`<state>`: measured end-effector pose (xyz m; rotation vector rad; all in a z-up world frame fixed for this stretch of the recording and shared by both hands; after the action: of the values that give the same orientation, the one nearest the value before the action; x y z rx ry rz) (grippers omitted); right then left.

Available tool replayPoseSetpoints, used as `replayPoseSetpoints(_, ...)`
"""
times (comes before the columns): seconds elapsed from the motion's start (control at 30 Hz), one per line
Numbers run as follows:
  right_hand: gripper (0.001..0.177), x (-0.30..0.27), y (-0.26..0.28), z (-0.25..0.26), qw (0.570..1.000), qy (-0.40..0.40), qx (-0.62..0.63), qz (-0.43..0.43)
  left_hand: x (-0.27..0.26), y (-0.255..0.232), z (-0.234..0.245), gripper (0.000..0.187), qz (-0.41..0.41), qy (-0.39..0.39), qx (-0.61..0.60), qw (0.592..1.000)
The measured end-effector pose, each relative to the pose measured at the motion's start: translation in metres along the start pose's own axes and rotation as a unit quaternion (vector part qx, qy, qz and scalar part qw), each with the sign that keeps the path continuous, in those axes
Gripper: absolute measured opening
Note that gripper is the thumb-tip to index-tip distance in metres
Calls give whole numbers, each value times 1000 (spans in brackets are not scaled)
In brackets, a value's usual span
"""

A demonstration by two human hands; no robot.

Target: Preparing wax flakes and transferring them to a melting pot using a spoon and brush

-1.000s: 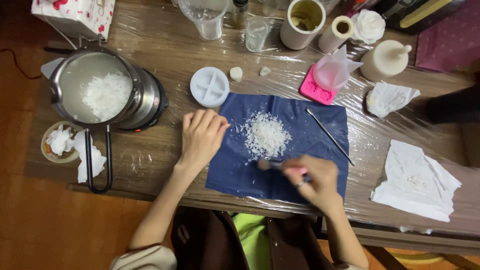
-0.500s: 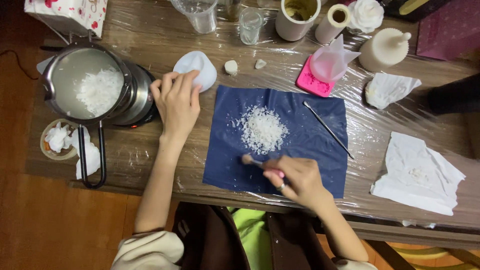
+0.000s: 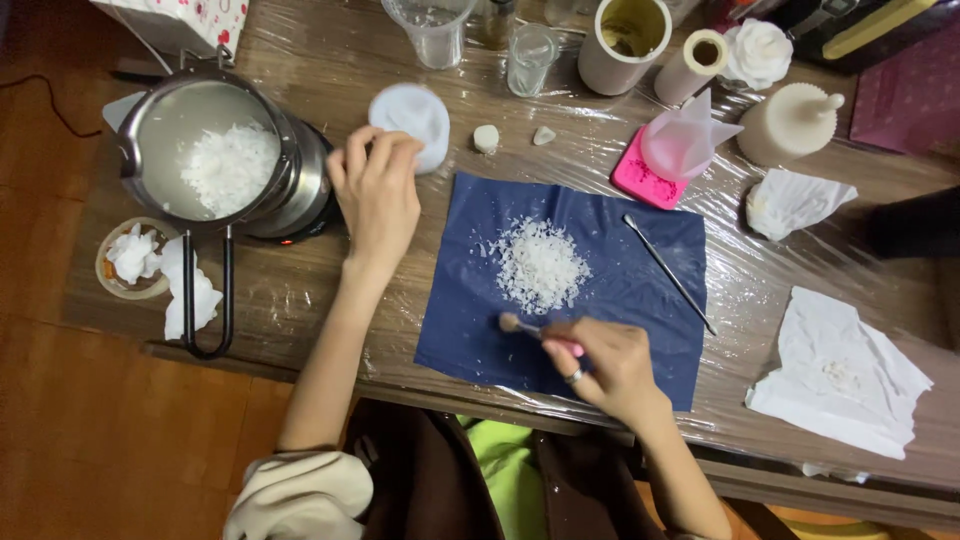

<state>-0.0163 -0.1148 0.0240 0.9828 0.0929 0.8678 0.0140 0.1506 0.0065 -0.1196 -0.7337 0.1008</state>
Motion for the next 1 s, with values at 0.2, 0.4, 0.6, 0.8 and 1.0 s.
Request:
replayPoseSetpoints(0.2,14,16,32,-8,997,35,48,42,-18,-15,23,16,50,77,-63,994)
replayPoseSetpoints(0.4,24,22,7,-34,995,85,0,52,-56,-24,38,11,63,67,-162,982)
replayPoseSetpoints(0.6,15,61,13,3,996,14,-83,-5,-83,-42,54,10,67,51,-212,974)
replayPoseSetpoints(0.8,17,98,12,-14,999,44,-20,13,-79,-51,62,9,65,37,-211,975)
replayPoseSetpoints(1.0,10,69,-17,28,994,-76,-74,-10,-90,-43,67,7,44,63,-200,977)
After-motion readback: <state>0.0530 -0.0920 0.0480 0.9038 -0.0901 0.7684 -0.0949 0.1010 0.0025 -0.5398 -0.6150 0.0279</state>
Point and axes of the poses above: each hand's wrist, its own x-axis towards the middle knuckle, its own z-axis out of the back of the hand, y = z × x, the point moved 6 cm from there along x, towards the middle knuckle, and after that the axes turned 5 degrees about x, right-handed, at the moved point
